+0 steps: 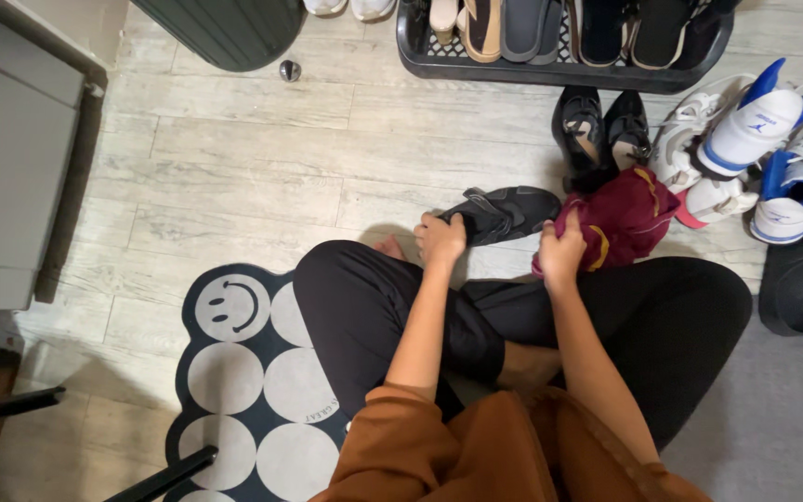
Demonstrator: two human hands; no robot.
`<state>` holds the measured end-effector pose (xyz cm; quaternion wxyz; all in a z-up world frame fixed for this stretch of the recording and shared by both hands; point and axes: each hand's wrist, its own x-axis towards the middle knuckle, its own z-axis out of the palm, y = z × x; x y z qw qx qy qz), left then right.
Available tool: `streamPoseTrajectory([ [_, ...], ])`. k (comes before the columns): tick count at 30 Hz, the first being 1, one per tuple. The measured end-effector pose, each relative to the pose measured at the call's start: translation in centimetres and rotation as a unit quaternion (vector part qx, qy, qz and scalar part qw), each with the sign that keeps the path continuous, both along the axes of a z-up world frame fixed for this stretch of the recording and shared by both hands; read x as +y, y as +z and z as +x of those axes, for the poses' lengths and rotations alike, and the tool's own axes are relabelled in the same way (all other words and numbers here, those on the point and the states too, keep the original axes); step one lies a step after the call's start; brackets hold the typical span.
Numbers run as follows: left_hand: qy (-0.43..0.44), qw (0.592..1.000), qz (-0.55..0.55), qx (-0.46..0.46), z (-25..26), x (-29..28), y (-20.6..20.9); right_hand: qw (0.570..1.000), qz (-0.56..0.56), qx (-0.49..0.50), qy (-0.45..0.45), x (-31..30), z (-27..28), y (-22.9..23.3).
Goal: The person sits on the floor and cleans several pairs of shoes, including sneakers and flats, using a pink cloth.
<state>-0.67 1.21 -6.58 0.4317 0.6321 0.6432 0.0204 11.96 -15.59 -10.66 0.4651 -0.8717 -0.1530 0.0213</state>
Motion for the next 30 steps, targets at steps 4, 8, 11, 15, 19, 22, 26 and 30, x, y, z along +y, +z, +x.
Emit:
streamPoseTrajectory([
  [4, -0.075, 0.985, 0.153, -0.037, -0.6, -1.3, 1.6, 0.997, -0.036, 0.068, 0.017, 0.0, -0.2, 0.8],
  [8, -0.108, 0.958, 0.201, -0.175, -0.7, -1.8, 4.1, 0.994, -0.017, 0.042, 0.099, 0.2, -1.3, 1.7],
  [11, -0.181, 0.946, 0.245, -0.105, -0.5, -2.2, 4.1, 0.989, -0.077, 0.067, 0.109, 0.3, -2.0, 2.6],
  [15, -0.359, 0.855, 0.348, 0.14, 0.7, -4.1, 1.4, 0.986, -0.096, 0.056, 0.121, 0.5, -2.4, 2.7],
  [19, -0.351, 0.895, 0.276, -0.003, 1.2, -3.1, -3.5, 0.985, -0.11, 0.057, 0.123, 0.7, -1.9, 2.2],
  [22, -0.258, 0.927, 0.15, -0.229, 2.4, -1.4, -5.7, 0.985, -0.106, 0.042, 0.131, 0.4, -2.3, 2.0],
  [26, 0.046, 0.765, -0.371, -0.525, 2.8, -0.5, -5.2, 0.982, -0.082, 0.016, 0.17, 0.7, -2.9, 2.7],
  [30, 0.14, 0.748, -0.44, -0.476, 2.3, -1.0, -2.6, 0.975, -0.057, -0.051, 0.21, 1.1, -4.3, 4.9],
])
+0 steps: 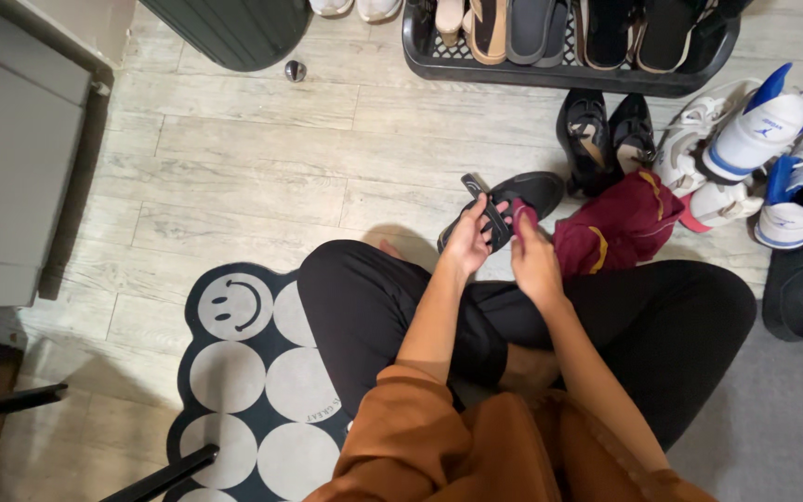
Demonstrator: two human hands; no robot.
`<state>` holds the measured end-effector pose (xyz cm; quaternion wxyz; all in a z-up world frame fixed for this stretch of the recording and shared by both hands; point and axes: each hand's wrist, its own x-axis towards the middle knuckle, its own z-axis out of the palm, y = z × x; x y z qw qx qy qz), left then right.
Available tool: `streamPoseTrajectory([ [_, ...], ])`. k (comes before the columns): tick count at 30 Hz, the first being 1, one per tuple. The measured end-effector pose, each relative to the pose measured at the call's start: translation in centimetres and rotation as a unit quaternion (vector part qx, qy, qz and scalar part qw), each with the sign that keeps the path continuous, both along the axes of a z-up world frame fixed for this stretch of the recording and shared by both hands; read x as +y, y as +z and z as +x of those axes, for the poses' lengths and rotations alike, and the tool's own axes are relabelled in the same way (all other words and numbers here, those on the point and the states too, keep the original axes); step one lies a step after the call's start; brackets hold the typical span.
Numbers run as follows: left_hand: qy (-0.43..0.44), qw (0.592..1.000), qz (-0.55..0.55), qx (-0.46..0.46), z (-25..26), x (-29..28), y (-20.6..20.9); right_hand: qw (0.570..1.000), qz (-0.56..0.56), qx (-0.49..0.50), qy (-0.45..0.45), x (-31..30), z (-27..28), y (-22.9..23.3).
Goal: The person sits on the floor and cleans several pairs of shoes, including sneakers and flats, using a pink cloth.
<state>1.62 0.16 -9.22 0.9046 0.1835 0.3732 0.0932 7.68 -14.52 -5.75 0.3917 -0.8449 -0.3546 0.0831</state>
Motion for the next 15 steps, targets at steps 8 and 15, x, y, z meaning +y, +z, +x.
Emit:
streamPoseTrajectory([
  [8, 0.047, 0.995, -0.013, -0.092, -0.3, -0.4, 2.5, 0.986, -0.147, -0.02, 0.081, -0.4, -1.7, 3.8],
  [15, 0.002, 0.994, 0.046, -0.104, -0.3, 0.2, 0.3, 0.985, -0.145, -0.005, 0.095, -0.5, -1.8, 4.1],
])
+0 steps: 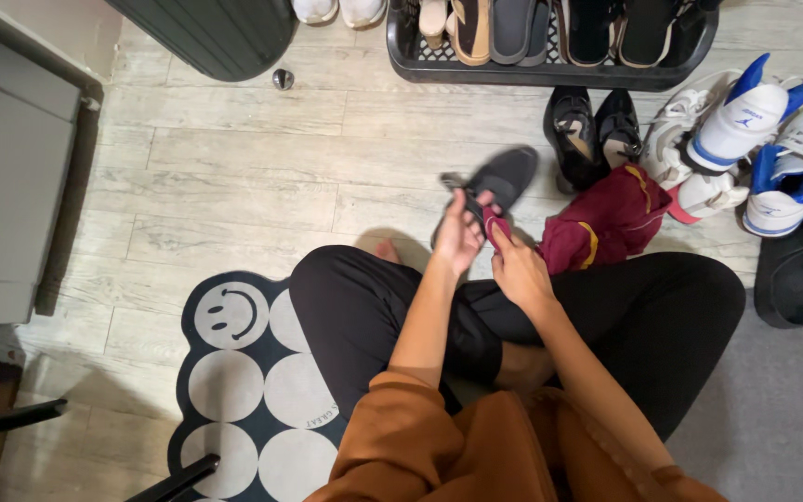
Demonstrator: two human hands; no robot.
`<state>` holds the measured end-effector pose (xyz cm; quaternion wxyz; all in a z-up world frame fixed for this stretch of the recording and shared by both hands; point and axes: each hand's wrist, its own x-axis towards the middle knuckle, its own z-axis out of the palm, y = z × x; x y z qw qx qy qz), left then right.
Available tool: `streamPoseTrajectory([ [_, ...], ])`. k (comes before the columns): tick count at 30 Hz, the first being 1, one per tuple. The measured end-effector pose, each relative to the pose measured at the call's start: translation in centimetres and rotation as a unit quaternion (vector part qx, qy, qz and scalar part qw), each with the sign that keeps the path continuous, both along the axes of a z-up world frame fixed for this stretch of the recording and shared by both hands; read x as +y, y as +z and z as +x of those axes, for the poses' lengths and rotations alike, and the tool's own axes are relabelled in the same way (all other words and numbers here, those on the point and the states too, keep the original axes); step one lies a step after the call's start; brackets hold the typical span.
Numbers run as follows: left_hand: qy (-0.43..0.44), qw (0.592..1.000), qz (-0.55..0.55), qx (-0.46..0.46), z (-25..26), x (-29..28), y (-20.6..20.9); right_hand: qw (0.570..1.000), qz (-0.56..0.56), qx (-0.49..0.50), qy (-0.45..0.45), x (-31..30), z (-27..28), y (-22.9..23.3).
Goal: The person sits on the floor and cleans several pairs of shoes, including sneakers and flats, using a pink cloth.
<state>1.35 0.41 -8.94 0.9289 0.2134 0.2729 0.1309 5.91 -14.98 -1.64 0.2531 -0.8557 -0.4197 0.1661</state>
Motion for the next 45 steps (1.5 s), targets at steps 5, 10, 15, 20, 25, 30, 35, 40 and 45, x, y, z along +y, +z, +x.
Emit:
streamPoseTrajectory([
  [5, -0.065, 0.993, 0.03, 0.098, 0.2, -1.1, 0.9, 1.0, -0.004, -0.012, 0.009, 0.0, 0.0, 0.3],
  [10, 0.012, 0.995, 0.0, 0.098, 0.0, 0.4, 0.4, 0.999, -0.035, -0.001, 0.011, -0.2, -0.1, -0.1],
  [15, 0.019, 0.992, 0.01, 0.127, -0.1, 0.1, 1.5, 1.0, -0.007, -0.009, 0.028, 0.1, 0.0, -0.4],
  [20, -0.077, 0.989, 0.029, 0.121, 0.0, -0.8, 1.7, 1.0, 0.009, -0.005, 0.017, 0.0, 0.1, -0.5],
  [25, 0.032, 0.994, 0.006, 0.107, -0.2, 0.2, 1.9, 0.999, 0.001, 0.0, 0.037, 0.0, 0.1, -0.8],
  [30, 0.021, 0.991, 0.03, 0.13, 0.0, -1.1, 3.0, 0.999, 0.0, 0.004, 0.036, 0.2, 0.3, -1.4],
  [35, -0.029, 0.988, 0.093, 0.116, -0.1, -2.2, 1.9, 0.997, 0.049, -0.029, 0.045, 0.2, 0.4, -1.3],
  [40, 0.11, 0.988, 0.051, 0.095, -0.3, -0.3, 2.6, 0.999, -0.014, 0.006, 0.046, 0.2, 0.2, -1.2],
  [45, 0.122, 0.987, 0.065, 0.08, 0.0, -0.6, 3.1, 0.999, -0.023, 0.0, 0.048, 0.3, 0.3, -1.9],
])
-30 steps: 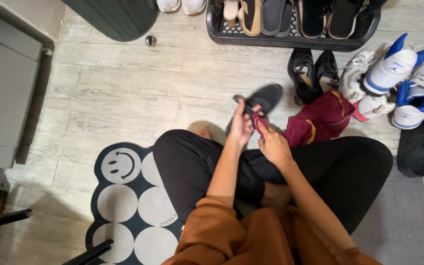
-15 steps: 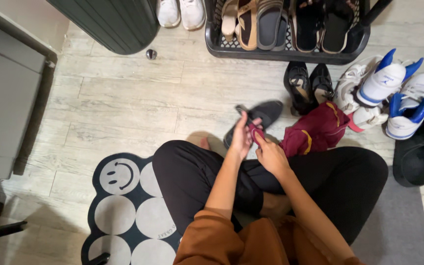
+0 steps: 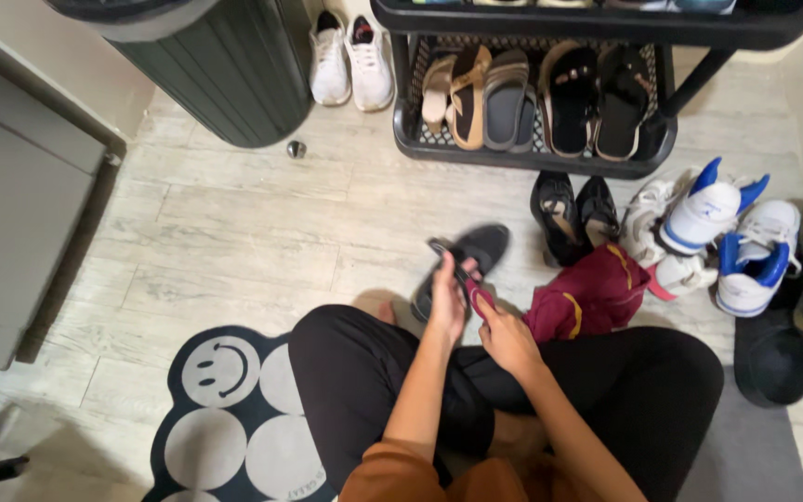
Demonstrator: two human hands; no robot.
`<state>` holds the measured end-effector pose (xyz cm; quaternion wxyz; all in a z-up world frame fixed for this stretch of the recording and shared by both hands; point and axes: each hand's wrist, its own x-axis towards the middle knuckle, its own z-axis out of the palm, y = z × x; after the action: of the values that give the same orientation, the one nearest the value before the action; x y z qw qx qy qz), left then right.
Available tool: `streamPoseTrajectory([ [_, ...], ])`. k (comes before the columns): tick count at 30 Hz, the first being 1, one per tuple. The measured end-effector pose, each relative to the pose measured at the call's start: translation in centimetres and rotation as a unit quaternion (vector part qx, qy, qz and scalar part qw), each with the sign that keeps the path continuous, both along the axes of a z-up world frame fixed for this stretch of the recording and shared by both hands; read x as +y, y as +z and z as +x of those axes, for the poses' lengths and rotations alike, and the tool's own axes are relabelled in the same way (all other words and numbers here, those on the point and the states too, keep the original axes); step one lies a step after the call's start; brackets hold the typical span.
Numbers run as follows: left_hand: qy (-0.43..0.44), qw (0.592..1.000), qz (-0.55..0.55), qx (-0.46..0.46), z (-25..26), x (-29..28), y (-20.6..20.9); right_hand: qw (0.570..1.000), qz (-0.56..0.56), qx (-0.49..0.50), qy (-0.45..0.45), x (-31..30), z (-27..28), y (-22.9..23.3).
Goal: The person sits on the floor and cleans several pairs of shoes, including sneakers and flats, using a pink cloth.
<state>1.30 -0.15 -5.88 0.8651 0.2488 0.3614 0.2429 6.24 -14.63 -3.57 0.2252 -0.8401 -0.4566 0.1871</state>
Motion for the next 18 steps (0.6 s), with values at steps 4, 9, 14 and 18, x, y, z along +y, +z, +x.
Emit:
streamPoseTrajectory([
  [4, -0.122, 0.992, -0.006, 0.015, 0.0, -1.6, 0.5, 0.998, 0.057, 0.0, -0.019, -0.1, 0.2, 0.1],
  [9, -0.026, 0.999, 0.011, 0.017, 0.1, -0.6, 1.0, 0.999, 0.018, 0.014, -0.024, 0.0, -0.1, 0.4],
  [14, 0.001, 1.0, 0.018, 0.014, -0.4, -0.1, 1.3, 1.0, 0.02, 0.012, -0.001, 0.1, -0.1, 0.4],
  [18, -0.121, 0.992, 0.033, 0.026, -0.1, -1.5, 0.1, 0.998, 0.047, 0.018, -0.023, 0.0, 0.1, 0.1],
])
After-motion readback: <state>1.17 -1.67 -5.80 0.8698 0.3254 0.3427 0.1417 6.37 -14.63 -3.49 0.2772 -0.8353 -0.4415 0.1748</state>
